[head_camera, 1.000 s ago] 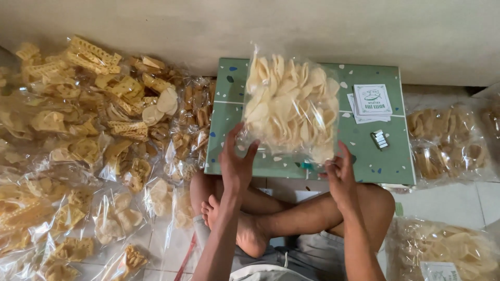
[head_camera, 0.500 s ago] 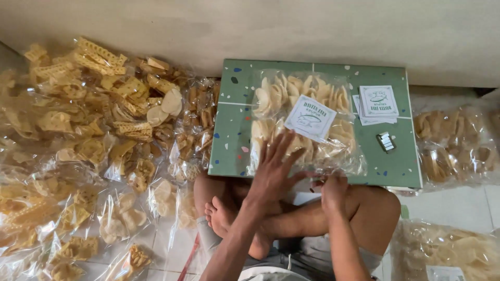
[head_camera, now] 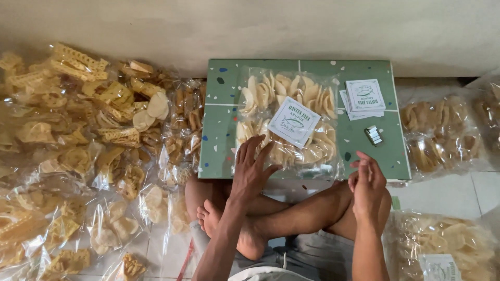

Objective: Sealing plastic bags of snacks by folding the top, adding a paper label, and stapling them shut.

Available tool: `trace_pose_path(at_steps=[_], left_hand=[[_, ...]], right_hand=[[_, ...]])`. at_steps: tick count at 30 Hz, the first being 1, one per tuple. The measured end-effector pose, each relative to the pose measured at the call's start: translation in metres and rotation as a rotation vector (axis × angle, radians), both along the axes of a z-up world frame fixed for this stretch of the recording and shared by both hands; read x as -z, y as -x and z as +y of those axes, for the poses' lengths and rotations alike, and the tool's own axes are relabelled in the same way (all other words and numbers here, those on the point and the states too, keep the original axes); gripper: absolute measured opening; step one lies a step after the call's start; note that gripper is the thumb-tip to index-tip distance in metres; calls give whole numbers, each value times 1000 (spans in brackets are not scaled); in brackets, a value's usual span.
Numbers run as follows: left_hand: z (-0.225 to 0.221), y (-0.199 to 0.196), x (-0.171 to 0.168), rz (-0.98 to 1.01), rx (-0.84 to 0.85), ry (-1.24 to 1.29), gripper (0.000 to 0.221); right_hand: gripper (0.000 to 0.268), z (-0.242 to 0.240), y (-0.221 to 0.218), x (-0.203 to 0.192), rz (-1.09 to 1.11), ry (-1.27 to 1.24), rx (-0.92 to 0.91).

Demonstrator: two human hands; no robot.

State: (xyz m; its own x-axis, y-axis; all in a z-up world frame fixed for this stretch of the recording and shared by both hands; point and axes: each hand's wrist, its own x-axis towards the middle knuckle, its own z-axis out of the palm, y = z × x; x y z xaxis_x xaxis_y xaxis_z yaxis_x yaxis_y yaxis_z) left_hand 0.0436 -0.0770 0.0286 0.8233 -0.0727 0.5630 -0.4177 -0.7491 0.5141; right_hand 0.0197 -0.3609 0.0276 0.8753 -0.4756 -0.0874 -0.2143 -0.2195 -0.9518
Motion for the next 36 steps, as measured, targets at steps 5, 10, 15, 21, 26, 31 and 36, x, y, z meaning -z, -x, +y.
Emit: trace_pose_path(at_steps=[5,10,15,21,26,31,36], left_hand=[[17,13,1,70,-158,125,53],[40,24,11,548,-436,535,37],[55,25,35,651,-434,629,32],[50,14,25,733,-327,725,50],[25,22,-17,464,-390,444,47],[-27,13,-49,69,-142,221,37],[-65,-20,-50,80,144,54,39]], right_hand=[[33,5,2,-7,-116,412,-202],[27,15,-4,-16,-174,511,-151],[32,14,-10,6,-77,314,-125],[26,9,-17,14,-2,176,-31],[18,29,-11,-1,-161,65,57],[9,42,-2,-2,-217,146,-36],[10,52,8,-27,-316,329,-133]])
